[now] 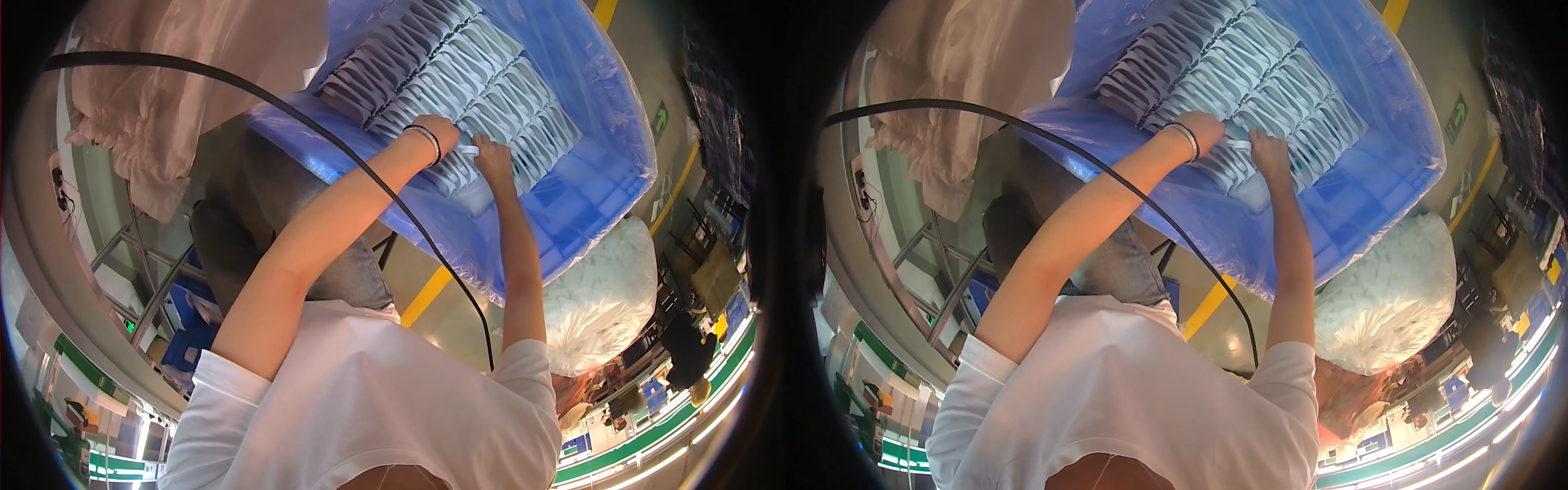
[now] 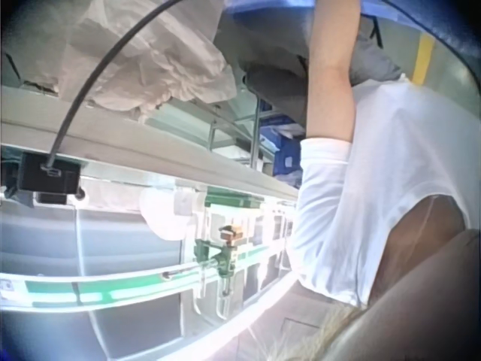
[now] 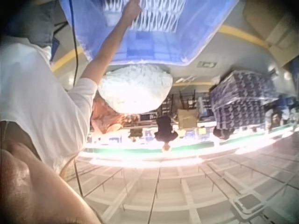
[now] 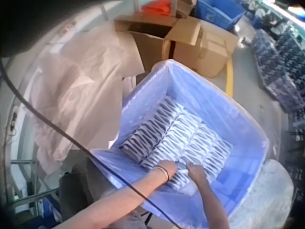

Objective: The person picks up a white plastic part from a blue bin, places it onto a green press machine, and presses it. They then remove the part and place it back into the blue bin, repeating this process with several more parts.

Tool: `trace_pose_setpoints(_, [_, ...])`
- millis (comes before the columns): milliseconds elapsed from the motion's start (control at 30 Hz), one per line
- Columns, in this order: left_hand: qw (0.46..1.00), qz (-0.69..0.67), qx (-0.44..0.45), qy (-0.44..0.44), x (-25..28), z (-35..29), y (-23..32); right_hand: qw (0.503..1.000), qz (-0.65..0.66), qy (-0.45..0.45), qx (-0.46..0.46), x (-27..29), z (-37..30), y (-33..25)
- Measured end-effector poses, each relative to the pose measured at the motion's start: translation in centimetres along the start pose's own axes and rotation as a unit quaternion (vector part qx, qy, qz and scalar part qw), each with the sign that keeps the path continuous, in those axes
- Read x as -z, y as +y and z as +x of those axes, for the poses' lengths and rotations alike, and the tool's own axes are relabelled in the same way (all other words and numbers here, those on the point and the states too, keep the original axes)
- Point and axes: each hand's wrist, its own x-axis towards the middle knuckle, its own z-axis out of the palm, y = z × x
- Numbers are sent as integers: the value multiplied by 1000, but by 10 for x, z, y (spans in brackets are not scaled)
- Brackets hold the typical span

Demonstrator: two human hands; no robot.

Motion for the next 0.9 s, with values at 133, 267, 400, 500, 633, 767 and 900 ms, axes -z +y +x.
trace_pose_setpoints(133, [1000,7,-4,-3,1,0,0,999,-27,-5,37,-3,0,8])
trace_pose_setpoints(267, [1000,-4,-8,3,0,1,0,999,-52,-16,7,12,3,3])
trace_pose_setpoints(400, [999,32,-22,-1,-3,3,-1,989,70,46,-120,74,-15,-12])
trace_pose_setpoints(500, [997,55,-46,2,-9,4,3,934,274,114,-200,150,-34,-29])
trace_pose_setpoints(633, [984,52,-167,45,-18,9,29,957,258,118,-59,180,-51,-52])
trace_pose_setpoints(767, [966,-12,-254,44,-23,3,54,935,290,-74,-188,144,-84,-53])
trace_pose_setpoints(900, [966,-30,-254,33,-29,2,39,960,164,-113,-198,121,-112,-43])
